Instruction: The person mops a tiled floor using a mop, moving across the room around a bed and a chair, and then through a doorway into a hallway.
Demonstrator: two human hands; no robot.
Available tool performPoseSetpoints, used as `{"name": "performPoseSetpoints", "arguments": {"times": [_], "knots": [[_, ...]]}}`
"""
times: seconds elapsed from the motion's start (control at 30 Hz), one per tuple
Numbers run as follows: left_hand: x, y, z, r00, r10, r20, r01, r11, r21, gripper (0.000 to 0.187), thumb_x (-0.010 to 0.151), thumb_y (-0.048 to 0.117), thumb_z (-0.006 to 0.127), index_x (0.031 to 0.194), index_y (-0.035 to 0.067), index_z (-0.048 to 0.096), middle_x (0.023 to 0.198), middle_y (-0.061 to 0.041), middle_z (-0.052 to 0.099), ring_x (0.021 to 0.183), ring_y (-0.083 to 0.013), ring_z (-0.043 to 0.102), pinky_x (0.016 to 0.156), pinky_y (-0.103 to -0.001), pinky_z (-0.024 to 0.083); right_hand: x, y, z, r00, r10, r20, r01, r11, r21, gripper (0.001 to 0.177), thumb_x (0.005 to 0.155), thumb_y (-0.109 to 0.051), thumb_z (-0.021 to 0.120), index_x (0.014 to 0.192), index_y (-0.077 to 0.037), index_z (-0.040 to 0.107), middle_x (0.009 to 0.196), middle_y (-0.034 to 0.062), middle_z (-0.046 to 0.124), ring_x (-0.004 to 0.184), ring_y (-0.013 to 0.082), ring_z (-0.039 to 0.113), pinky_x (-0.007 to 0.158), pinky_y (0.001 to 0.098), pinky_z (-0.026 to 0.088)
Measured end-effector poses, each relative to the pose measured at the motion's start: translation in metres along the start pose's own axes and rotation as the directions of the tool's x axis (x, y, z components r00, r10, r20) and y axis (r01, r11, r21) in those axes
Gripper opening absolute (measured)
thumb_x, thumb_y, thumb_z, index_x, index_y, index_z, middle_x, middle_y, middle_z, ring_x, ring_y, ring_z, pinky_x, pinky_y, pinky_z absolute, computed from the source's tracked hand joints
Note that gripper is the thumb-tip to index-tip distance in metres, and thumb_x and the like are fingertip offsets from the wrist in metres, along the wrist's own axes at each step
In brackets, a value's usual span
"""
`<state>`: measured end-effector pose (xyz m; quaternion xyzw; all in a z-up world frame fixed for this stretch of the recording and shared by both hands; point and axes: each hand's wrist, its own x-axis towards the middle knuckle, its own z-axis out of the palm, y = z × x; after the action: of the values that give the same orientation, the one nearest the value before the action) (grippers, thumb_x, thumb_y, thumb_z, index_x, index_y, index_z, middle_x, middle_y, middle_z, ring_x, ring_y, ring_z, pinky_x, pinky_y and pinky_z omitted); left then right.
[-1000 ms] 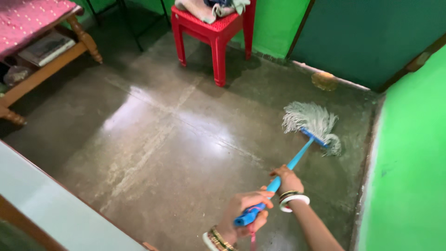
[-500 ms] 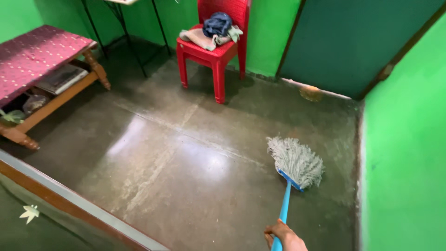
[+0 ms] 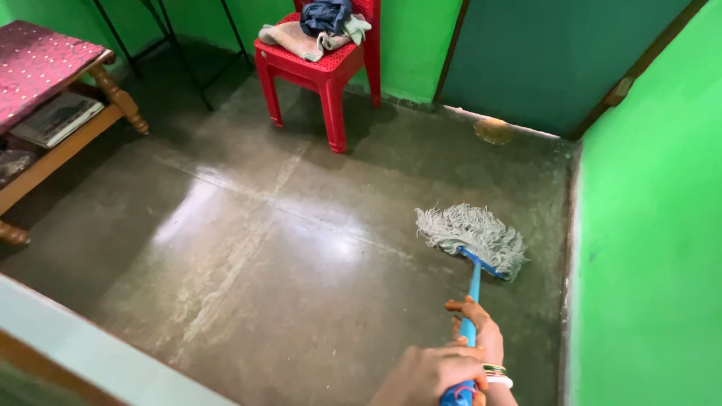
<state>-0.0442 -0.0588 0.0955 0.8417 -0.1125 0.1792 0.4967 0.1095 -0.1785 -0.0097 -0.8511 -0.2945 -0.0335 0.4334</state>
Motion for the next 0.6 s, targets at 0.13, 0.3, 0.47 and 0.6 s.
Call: {"name": "performPoseSetpoints", "arguments": {"times": [0.13, 0.3, 0.47, 0.6], "knots": [[0.068, -0.061, 0.053, 0.999, -0.037, 0.017, 0.038, 0.997, -0.064, 0.012, 0.098, 0.026, 0.066, 0.104, 0.016, 0.067, 0.129, -0.001, 0.072, 0.119, -0.0280, 0.073, 0.091, -0.037, 0.060, 0.067, 0.075, -0.009, 0.994, 0.093, -0.050, -0.091, 0.995, 0.049, 0.023, 0.082, 0.004, 0.063, 0.099, -0.007, 0.074, 0.108, 0.0083, 0.078, 0.132, 0.0294, 0.063, 0.098, 0.0357, 0.051], [0.167, -0.127, 0.143, 1.000, 0.000, -0.012, 0.000, 0.999, 0.050, 0.014, 0.098, 0.027, 0.069, 0.104, 0.015, 0.066, 0.146, -0.009, 0.064, 0.140, -0.0399, 0.060, 0.102, -0.043, 0.057, 0.160, 0.224, -0.034, 0.999, -0.003, 0.040, 0.003, 1.000, 0.003, 0.030, 0.078, 0.009, 0.067, 0.101, -0.007, 0.075, 0.110, 0.0089, 0.078, 0.132, 0.0293, 0.061, 0.104, 0.0362, 0.049], [0.266, -0.162, 0.196, 0.996, -0.079, -0.033, 0.080, 0.997, 0.007, 0.022, 0.091, 0.025, 0.072, 0.109, 0.013, 0.066, 0.153, -0.024, 0.053, 0.144, -0.0447, 0.049, 0.105, -0.064, 0.043, 0.256, 0.408, -0.049, 0.960, -0.218, 0.175, 0.232, 0.970, -0.067, 0.040, 0.075, 0.010, 0.068, 0.109, -0.012, 0.074, 0.133, 0.0106, 0.068, 0.140, 0.0319, 0.052, 0.112, 0.0376, 0.046], [0.308, -0.186, 0.206, 0.993, -0.116, -0.018, 0.118, 0.988, 0.098, 0.027, 0.084, 0.023, 0.069, 0.108, 0.012, 0.065, 0.148, -0.022, 0.057, 0.141, -0.0433, 0.051, 0.106, -0.068, 0.039, 0.308, 0.481, -0.045, 0.920, -0.225, 0.321, 0.286, 0.945, -0.157, 0.046, 0.072, 0.008, 0.073, 0.114, -0.011, 0.071, 0.144, 0.0164, 0.057, 0.141, 0.0381, 0.043, 0.111, 0.0430, 0.041]]}}
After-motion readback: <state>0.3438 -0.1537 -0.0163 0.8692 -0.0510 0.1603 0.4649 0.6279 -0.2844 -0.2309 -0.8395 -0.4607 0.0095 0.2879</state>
